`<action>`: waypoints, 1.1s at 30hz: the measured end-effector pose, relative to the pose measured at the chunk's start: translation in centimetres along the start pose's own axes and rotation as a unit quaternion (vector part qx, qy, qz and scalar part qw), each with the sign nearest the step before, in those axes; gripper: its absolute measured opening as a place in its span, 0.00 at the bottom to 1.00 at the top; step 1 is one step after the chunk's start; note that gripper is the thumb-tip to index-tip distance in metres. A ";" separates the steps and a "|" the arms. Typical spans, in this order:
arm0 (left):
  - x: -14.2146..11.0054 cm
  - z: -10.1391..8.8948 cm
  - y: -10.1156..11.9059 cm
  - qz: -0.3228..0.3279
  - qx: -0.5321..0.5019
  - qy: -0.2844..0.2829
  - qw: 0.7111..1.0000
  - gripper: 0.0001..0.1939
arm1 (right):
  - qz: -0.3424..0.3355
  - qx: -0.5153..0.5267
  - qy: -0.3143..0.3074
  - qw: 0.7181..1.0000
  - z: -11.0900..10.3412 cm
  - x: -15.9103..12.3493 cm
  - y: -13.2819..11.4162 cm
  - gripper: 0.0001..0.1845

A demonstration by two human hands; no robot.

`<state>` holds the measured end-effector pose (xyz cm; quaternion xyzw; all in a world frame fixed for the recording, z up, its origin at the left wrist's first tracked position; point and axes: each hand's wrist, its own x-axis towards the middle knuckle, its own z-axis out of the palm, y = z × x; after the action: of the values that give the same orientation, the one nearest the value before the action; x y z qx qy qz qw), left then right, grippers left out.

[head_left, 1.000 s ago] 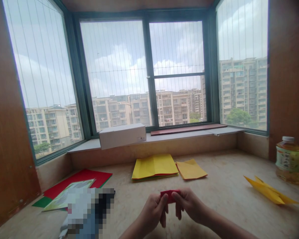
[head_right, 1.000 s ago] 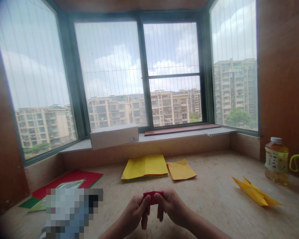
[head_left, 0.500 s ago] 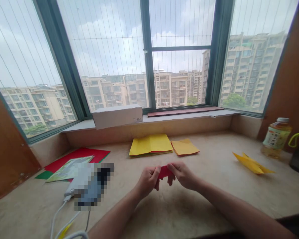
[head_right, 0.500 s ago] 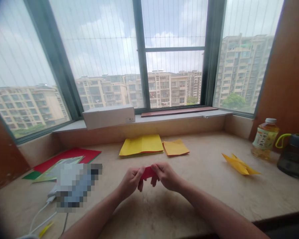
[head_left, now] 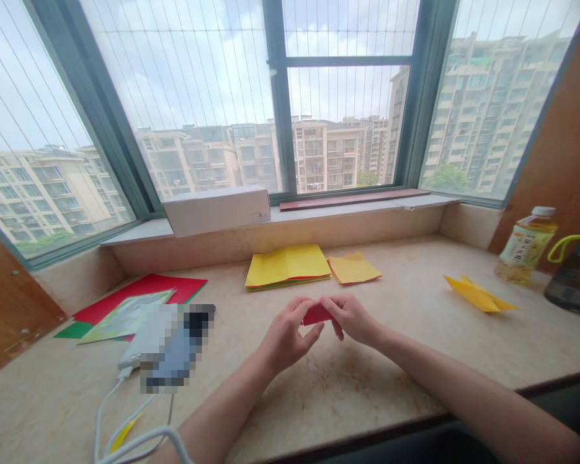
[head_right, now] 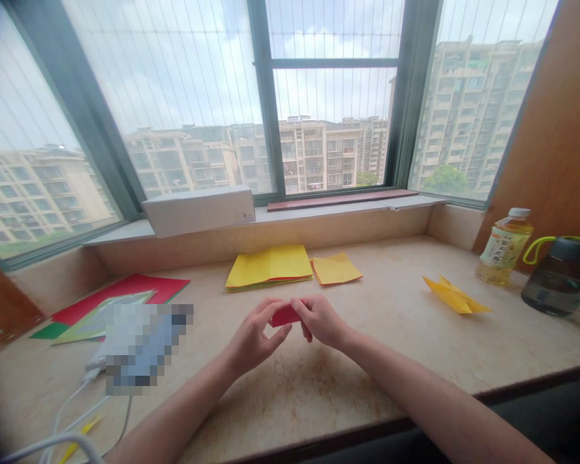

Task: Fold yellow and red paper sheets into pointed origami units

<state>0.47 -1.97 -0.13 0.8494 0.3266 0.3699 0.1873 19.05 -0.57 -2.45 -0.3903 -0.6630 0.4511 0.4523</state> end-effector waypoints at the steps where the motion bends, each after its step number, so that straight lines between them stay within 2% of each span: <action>1: 0.0 -0.1 0.0 0.010 0.010 -0.006 1.000 0.17 | -0.001 0.014 -0.002 1.000 0.0 0.0 0.0 0.31; 3: 0.1 -0.1 -0.2 0.000 0.008 0.001 1.000 0.16 | -0.010 0.035 -0.018 0.999 0.0 0.0 0.0 0.31; 5: 0.2 0.0 -0.5 -0.041 -0.021 0.025 0.999 0.16 | -0.031 0.041 -0.038 0.998 0.0 -0.1 -0.2 0.29; 7: 0.3 0.1 -0.7 -0.099 -0.074 0.052 0.991 0.19 | -0.050 0.038 -0.046 0.997 -0.1 -0.2 -0.5 0.26; 10: 0.5 0.1 -0.6 -0.155 -0.169 0.052 0.972 0.22 | -0.059 0.026 -0.039 0.997 -0.3 -0.2 -0.8 0.23; 14: 0.8 0.0 -0.5 -0.174 -0.255 0.046 0.950 0.21 | -0.060 0.013 -0.021 0.998 -0.8 0.0 -1.0 0.21; 19: 1.1 0.4 -1.0 -0.181 -0.340 0.089 0.919 0.23 | -0.072 0.004 0.020 0.997 -1.2 0.3 -0.6 0.18; 25: 0.9 0.5 -0.8 -0.201 -0.342 0.097 0.913 0.28 | -0.074 0.022 0.047 0.996 -1.2 0.4 -0.6 0.23; 30: 0.7 0.5 -0.6 -0.213 -0.336 0.068 0.915 0.33 | -0.079 0.002 0.013 0.997 -1.0 0.1 -0.8 0.14; 33: 0.7 0.5 -0.8 -0.217 -0.324 0.061 0.919 0.27 | -0.080 -0.003 0.006 0.997 -0.9 -0.1 -1.0 0.12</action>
<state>0.87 -0.94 -0.53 0.6262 0.3762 0.4572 0.5072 19.84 -0.73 -1.41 -0.3399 -0.6911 0.4087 0.4896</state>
